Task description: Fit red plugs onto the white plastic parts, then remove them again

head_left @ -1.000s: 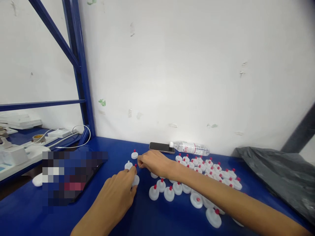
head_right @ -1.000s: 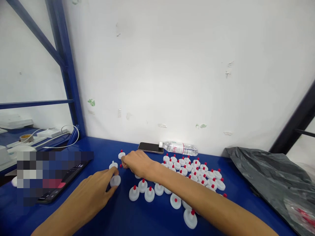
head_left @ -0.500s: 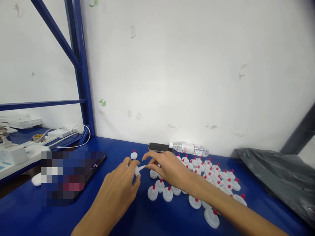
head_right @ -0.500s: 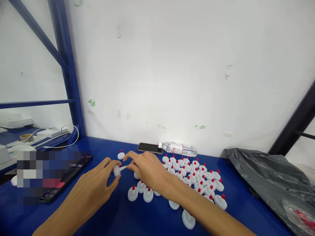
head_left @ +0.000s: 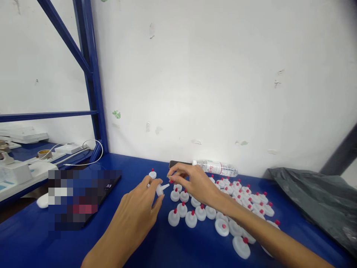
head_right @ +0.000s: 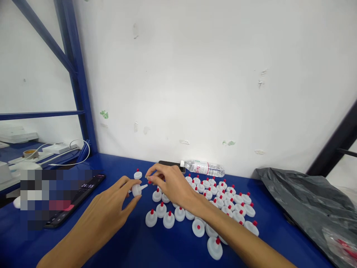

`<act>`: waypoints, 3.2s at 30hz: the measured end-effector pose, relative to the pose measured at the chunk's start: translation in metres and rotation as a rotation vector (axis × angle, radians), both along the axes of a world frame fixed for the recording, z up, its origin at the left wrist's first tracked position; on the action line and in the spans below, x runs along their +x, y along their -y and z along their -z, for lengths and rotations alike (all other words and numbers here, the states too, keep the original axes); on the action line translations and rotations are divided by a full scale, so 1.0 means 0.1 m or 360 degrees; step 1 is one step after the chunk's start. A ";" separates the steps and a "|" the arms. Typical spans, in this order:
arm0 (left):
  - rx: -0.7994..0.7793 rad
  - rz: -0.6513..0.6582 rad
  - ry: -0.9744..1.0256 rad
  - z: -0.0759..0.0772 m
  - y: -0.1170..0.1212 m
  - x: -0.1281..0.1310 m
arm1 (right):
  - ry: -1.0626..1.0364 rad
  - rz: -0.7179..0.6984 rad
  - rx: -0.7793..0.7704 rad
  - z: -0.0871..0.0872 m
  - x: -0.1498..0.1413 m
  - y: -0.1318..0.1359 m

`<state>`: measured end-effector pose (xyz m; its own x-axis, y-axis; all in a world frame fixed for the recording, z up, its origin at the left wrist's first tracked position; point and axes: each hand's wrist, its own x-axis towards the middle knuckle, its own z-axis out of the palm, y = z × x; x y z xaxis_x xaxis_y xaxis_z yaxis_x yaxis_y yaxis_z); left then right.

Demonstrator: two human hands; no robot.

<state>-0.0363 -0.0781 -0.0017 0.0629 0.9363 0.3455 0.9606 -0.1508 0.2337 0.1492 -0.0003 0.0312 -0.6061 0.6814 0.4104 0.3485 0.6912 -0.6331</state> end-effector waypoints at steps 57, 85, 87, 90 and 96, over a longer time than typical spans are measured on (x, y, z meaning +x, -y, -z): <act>-0.0193 -0.0121 -0.0490 0.41 -0.14 -0.19 | 0.0596 0.0334 -0.0020 0.22 0.52 -0.72; -0.0232 -0.0187 -0.0090 -0.02 0.02 -0.03 | 0.0216 -0.0257 0.0092 -0.03 -0.32 -0.10; -0.0131 -0.0124 -0.0011 -0.02 0.03 0.02 | 0.0060 -0.0261 -0.0029 -0.08 -0.20 0.05; -0.0039 -0.0012 0.0140 -0.05 0.06 0.09 | 0.0001 -0.0155 -0.0091 -0.12 -0.05 0.20; 0.0172 0.0153 0.0316 -0.11 0.07 0.13 | -0.0167 -0.0180 -0.0327 -0.16 0.12 0.25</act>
<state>-0.0237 -0.0852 0.0092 0.0709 0.8862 0.4578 0.8773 -0.2739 0.3942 0.1617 -0.0256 0.0476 -0.6447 0.6873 0.3347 0.2013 0.5750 -0.7930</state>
